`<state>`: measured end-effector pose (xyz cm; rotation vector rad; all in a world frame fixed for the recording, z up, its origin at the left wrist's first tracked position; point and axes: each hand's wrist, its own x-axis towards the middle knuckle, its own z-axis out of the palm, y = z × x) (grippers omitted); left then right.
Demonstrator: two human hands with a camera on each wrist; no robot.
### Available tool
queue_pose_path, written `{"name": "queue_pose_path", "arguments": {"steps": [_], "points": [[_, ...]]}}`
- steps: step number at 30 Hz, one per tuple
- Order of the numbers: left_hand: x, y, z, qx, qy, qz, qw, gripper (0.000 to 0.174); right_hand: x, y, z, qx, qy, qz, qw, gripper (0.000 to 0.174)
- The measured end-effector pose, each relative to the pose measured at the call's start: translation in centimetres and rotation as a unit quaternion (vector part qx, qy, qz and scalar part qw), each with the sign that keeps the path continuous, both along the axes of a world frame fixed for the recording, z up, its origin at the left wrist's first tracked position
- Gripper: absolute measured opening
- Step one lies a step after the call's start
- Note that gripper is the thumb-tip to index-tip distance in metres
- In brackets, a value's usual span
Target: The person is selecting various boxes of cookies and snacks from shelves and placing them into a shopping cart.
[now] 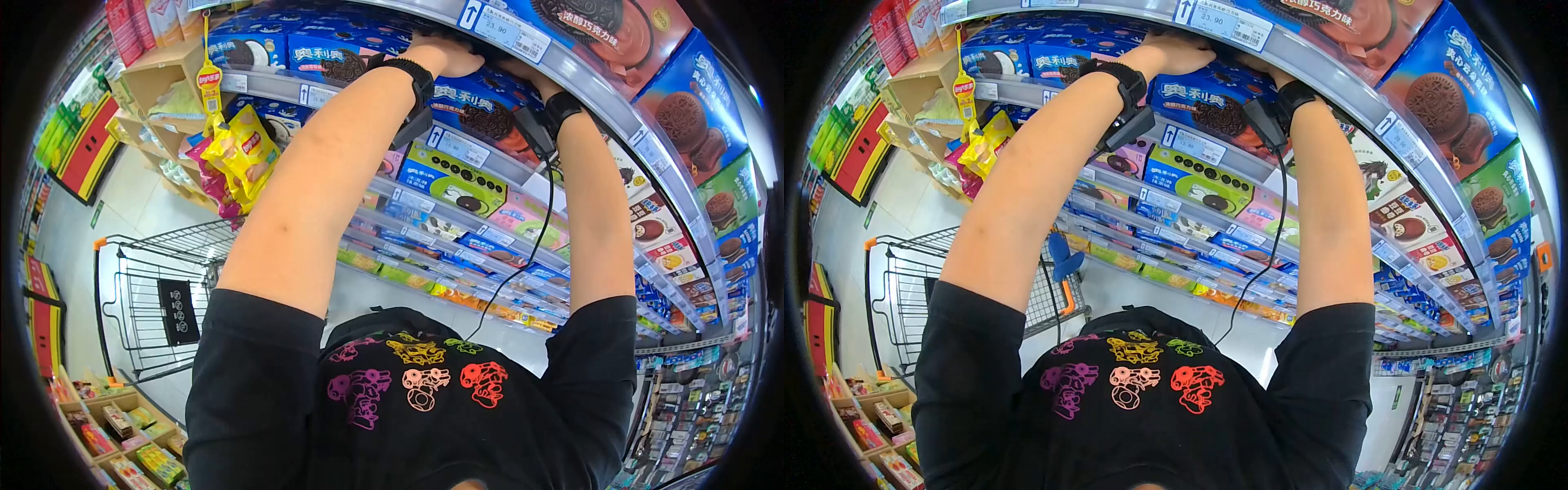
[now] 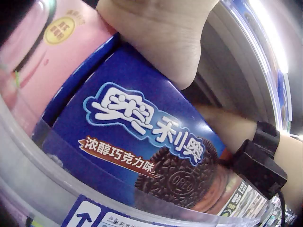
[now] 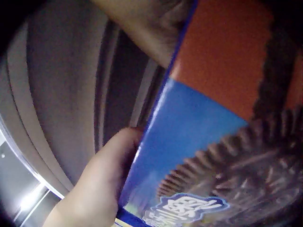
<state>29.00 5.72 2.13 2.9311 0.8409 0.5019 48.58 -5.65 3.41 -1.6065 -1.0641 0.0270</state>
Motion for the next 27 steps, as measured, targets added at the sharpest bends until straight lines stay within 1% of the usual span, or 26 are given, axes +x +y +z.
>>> {"name": "queue_pose_path", "arguments": {"steps": [3,4,7,11,13,15,17,18,19,20,21,22,24,26,27], "points": [[-0.3,-0.3,0.1,-0.017,-0.003,-0.002,1.000,0.062,0.3,-0.2,-0.2,-0.003,-0.003,-0.010,1.000,0.059],[-0.4,-0.6,0.2,-0.007,-0.013,0.010,1.000,0.064,0.4,-0.1,-0.2,-0.004,-0.005,-0.015,1.000,0.059],[-0.7,-0.7,0.5,-0.038,-0.032,0.002,0.999,0.067,0.7,-0.4,-0.1,-0.008,-0.011,-0.029,0.999,0.059],[-0.4,-0.5,0.3,-0.024,-0.019,0.003,1.000,0.067,1.2,-1.0,0.0,-0.019,-0.031,-0.059,0.998,0.059],[-0.8,-1.0,0.8,-0.037,0.006,-0.004,0.999,0.068,1.4,-1.3,0.0,-0.031,-0.052,-0.081,0.995,0.059],[-0.8,-1.0,1.1,-0.026,0.022,-0.003,0.999,0.068,1.2,-1.5,0.2,-0.050,-0.101,-0.118,0.987,0.058],[-0.3,-0.7,0.5,0.006,0.026,0.007,1.000,0.068,0.7,-1.9,0.5,-0.062,-0.193,-0.169,0.964,0.058],[0.3,0.0,0.0,0.020,0.019,0.003,1.000,0.068,0.0,-2.1,0.9,-0.070,-0.241,-0.173,0.953,0.058],[0.2,-0.1,0.4,0.011,0.028,0.008,1.000,0.068,-0.7,-2.4,1.2,-0.070,-0.280,-0.170,0.942,0.058],[0.0,-0.3,0.6,0.001,0.038,0.011,0.999,0.067,-1.5,-2.5,1.5,-0.083,-0.312,-0.140,0.936,0.058],[-0.2,-0.6,0.7,-0.010,0.049,0.015,0.999,0.067,-2.4,-2.3,1.7,-0.114,-0.329,-0.089,0.933,0.058],[-0.2,-0.6,0.4,0.004,0.022,0.006,1.000,0.066,-3.2,-1.9,1.8,-0.148,-0.341,-0.039,0.927,0.058],[0.0,-0.1,0.2,-0.022,0.006,-0.014,1.000,0.068,-4.5,-0.7,1.6,-0.222,-0.353,0.031,0.908,0.058],[-0.2,-0.1,0.3,-0.031,-0.011,-0.022,0.999,0.068,-5.3,0.6,1.4,-0.280,-0.356,0.061,0.890,0.058],[-0.3,-0.3,0.4,-0.028,-0.008,-0.021,0.999,0.069,-5.7,0.9,1.4,-0.296,-0.360,0.052,0.883,0.058]]}}
